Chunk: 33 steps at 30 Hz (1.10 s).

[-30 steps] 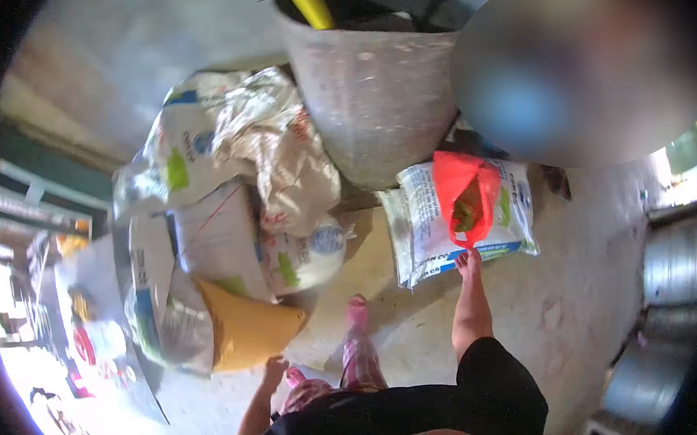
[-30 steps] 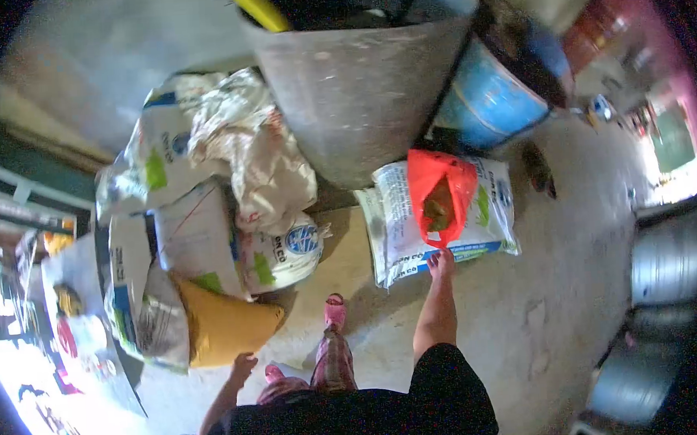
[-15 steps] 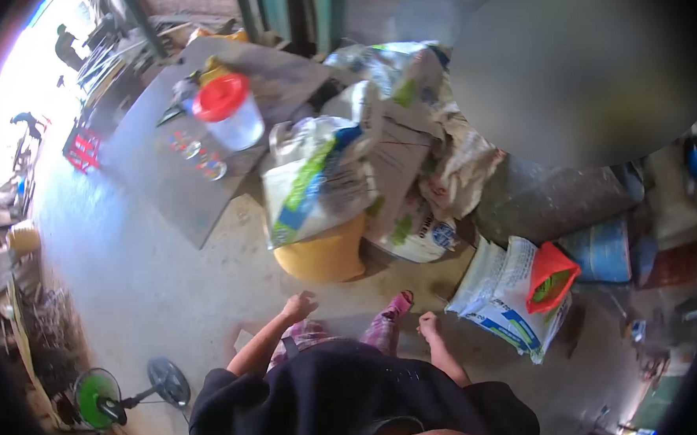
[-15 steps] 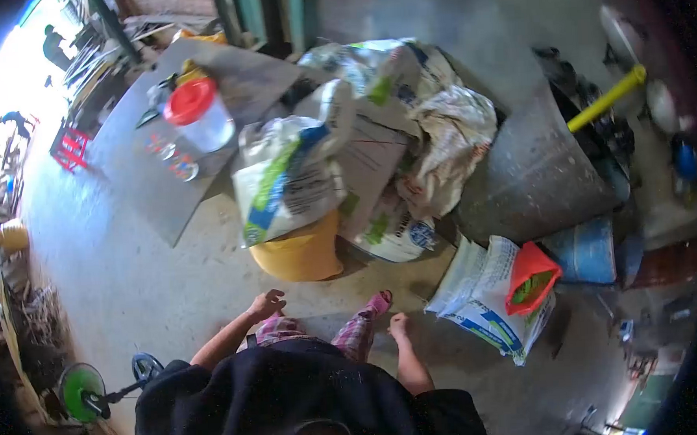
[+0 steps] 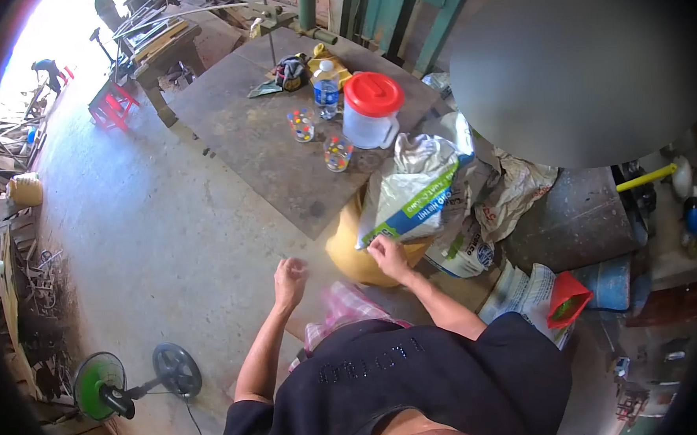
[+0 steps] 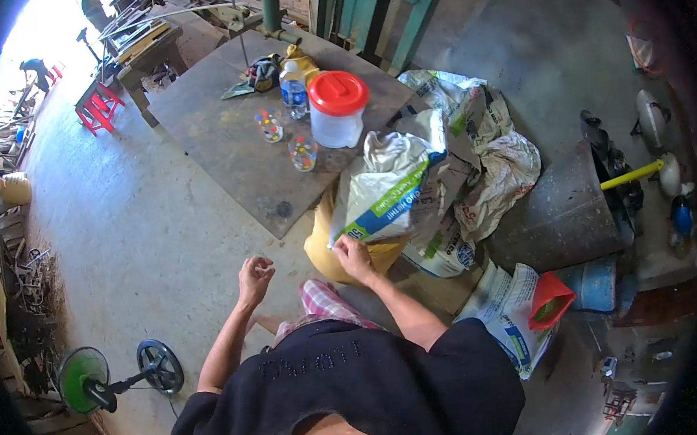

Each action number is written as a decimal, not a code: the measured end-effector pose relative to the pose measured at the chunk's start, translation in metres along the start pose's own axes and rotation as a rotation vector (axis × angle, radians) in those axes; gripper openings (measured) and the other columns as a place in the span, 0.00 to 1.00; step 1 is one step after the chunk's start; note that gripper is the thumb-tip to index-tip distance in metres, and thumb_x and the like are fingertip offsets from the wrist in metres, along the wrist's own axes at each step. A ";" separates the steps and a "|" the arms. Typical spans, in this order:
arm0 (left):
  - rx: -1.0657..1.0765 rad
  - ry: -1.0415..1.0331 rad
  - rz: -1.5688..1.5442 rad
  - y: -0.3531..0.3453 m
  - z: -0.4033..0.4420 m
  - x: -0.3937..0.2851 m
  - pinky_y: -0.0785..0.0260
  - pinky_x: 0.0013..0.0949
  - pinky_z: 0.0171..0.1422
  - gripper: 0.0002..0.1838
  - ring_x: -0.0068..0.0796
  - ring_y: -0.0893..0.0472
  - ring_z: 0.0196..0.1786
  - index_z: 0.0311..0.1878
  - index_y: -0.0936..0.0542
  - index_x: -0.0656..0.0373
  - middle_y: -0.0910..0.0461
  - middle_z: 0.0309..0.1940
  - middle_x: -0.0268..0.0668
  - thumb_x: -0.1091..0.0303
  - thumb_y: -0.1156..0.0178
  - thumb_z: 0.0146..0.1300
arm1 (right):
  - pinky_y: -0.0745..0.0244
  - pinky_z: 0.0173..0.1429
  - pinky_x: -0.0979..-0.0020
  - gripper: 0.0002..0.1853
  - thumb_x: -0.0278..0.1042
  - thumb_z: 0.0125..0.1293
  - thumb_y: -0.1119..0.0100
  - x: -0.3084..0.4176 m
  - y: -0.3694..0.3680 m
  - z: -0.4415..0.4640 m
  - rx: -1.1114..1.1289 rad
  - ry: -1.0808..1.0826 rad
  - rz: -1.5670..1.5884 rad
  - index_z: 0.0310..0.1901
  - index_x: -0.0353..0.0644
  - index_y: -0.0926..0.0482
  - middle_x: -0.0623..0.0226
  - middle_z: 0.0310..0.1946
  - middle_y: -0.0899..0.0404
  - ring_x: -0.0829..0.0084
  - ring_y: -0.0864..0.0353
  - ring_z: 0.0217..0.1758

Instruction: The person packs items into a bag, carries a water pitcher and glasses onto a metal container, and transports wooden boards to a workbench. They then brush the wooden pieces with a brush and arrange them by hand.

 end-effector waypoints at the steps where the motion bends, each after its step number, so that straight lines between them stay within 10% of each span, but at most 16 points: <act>1: -0.048 -0.023 -0.091 0.009 0.017 -0.003 0.31 0.25 0.35 0.07 0.18 0.25 0.28 0.36 0.21 0.60 0.27 0.21 0.30 0.73 0.36 0.53 | 0.30 0.30 0.69 0.06 0.30 0.60 0.43 0.019 0.005 0.020 -0.019 -0.062 0.059 0.29 0.38 0.26 0.64 0.20 0.24 0.72 0.24 0.24; 6: -0.054 -0.088 -0.169 0.058 0.111 -0.074 0.37 0.21 0.31 0.07 0.13 0.32 0.26 0.35 0.22 0.62 0.29 0.21 0.25 0.69 0.38 0.58 | 0.33 0.28 0.75 0.07 0.33 0.62 0.42 0.079 0.046 0.121 -0.318 -0.002 0.150 0.32 0.39 0.26 0.71 0.19 0.28 0.80 0.30 0.22; 11: -0.001 -0.314 -0.111 0.068 0.242 -0.132 0.32 0.30 0.36 0.09 0.28 0.25 0.30 0.36 0.22 0.61 0.24 0.31 0.37 0.67 0.36 0.55 | 0.31 0.40 0.66 0.19 0.37 0.62 0.41 0.094 0.104 0.188 -0.793 0.021 -0.222 0.50 0.36 0.33 0.56 0.40 0.31 0.61 0.30 0.43; 12: 0.036 -0.351 -0.102 0.067 0.263 -0.148 0.32 0.30 0.36 0.09 0.28 0.25 0.30 0.36 0.22 0.61 0.24 0.31 0.37 0.67 0.36 0.55 | 0.31 0.27 0.77 0.23 0.46 0.62 0.41 0.087 0.111 0.196 -0.917 0.150 -0.563 0.51 0.38 0.32 0.61 0.41 0.30 0.75 0.26 0.34; 14: 0.116 -0.429 -0.184 0.059 0.306 -0.183 0.30 0.32 0.38 0.14 0.34 0.24 0.31 0.43 0.23 0.59 0.26 0.38 0.40 0.66 0.37 0.55 | 0.33 0.21 0.78 0.29 0.58 0.62 0.47 0.041 0.106 0.222 -0.481 -0.369 0.245 0.52 0.39 0.32 0.63 0.43 0.28 0.78 0.25 0.25; 18: 0.119 -0.571 -0.185 0.038 0.369 -0.219 0.29 0.38 0.46 0.23 0.43 0.23 0.39 0.52 0.28 0.57 0.31 0.46 0.46 0.64 0.35 0.53 | 0.41 0.19 0.84 0.34 0.71 0.59 0.53 0.035 0.092 0.233 -0.270 -0.634 0.605 0.50 0.44 0.30 0.68 0.41 0.26 0.83 0.30 0.22; 26: 0.010 -0.614 0.104 0.005 0.419 -0.226 0.31 0.45 0.50 0.30 0.51 0.27 0.48 0.56 0.30 0.54 0.35 0.47 0.49 0.58 0.32 0.48 | 0.56 0.20 0.81 0.24 0.62 0.53 0.37 0.027 0.078 0.245 -0.660 -0.564 0.912 0.17 0.56 0.35 0.82 0.17 0.39 0.87 0.47 0.16; 31: 0.062 -0.836 0.084 0.003 0.432 -0.235 0.34 0.45 0.52 0.28 0.49 0.27 0.47 0.53 0.25 0.59 0.29 0.46 0.49 0.60 0.30 0.47 | 0.45 0.36 0.74 0.19 0.62 0.51 0.36 0.087 0.086 0.221 -0.936 -0.470 0.956 0.33 0.57 0.23 0.78 0.28 0.33 0.80 0.38 0.32; 33: 0.195 -0.841 0.086 -0.011 0.440 -0.230 0.33 0.41 0.52 0.27 0.45 0.26 0.47 0.51 0.24 0.62 0.26 0.43 0.48 0.65 0.30 0.47 | 0.52 0.25 0.78 0.22 0.63 0.51 0.36 0.086 0.090 0.208 -1.048 -0.382 0.952 0.21 0.56 0.31 0.82 0.18 0.39 0.85 0.44 0.21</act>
Point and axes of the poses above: each hand's wrist, its own z-axis towards the middle knuckle, its own y-axis out of the back of the hand, x = y × z, the point moved 6 cm from there along z, towards the middle knuckle
